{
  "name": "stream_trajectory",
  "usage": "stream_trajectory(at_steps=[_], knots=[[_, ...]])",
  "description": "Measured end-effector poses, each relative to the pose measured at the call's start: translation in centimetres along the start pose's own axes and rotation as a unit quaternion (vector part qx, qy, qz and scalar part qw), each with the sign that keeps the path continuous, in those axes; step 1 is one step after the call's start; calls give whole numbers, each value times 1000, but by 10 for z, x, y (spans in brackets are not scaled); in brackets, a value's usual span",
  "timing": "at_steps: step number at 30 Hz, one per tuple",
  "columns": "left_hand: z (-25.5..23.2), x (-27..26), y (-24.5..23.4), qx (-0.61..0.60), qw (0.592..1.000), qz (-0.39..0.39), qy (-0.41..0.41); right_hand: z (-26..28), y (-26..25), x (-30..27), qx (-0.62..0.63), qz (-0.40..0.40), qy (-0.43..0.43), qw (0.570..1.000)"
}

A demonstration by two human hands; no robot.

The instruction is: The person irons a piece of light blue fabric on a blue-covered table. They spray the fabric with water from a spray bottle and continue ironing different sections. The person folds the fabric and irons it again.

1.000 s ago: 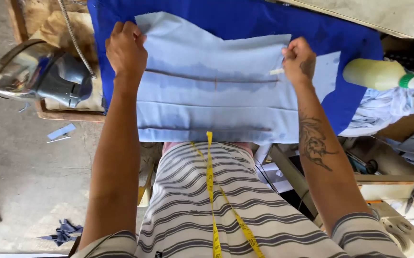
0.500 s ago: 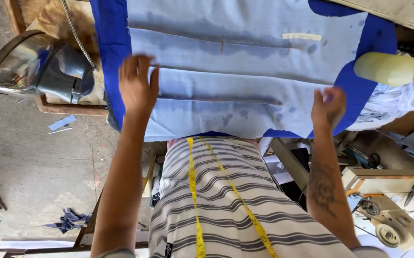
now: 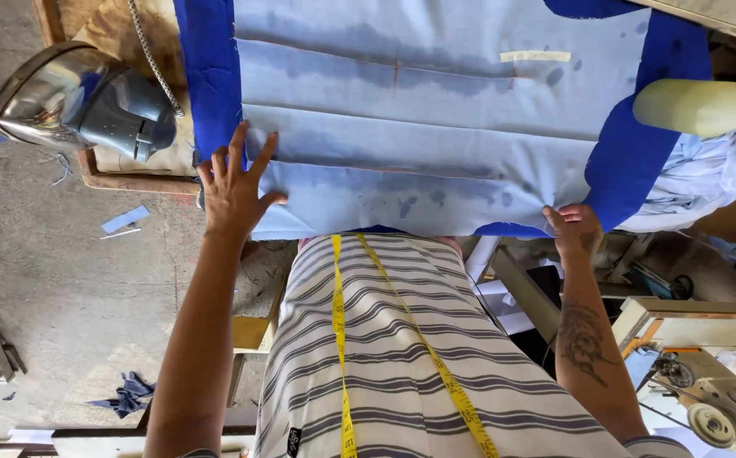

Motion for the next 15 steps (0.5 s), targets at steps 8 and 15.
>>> stream_trajectory(at_steps=[8, 15], knots=[[11, -5, 9, 22, 999, -25, -12, -24, 3, 24, 58, 33, -56, 996], [-18, -70, 12, -113, 969, -208, -67, 197, 18, -27, 28, -132, -340, 931]])
Point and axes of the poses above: each hand's wrist, its own x-axis towards the middle knuckle, its own y-axis out of the palm, z = x × y, the point moved 6 cm from there along x, towards the middle knuckle, and after that the axes turned 1 degree about -z, right-handed, at the moved point
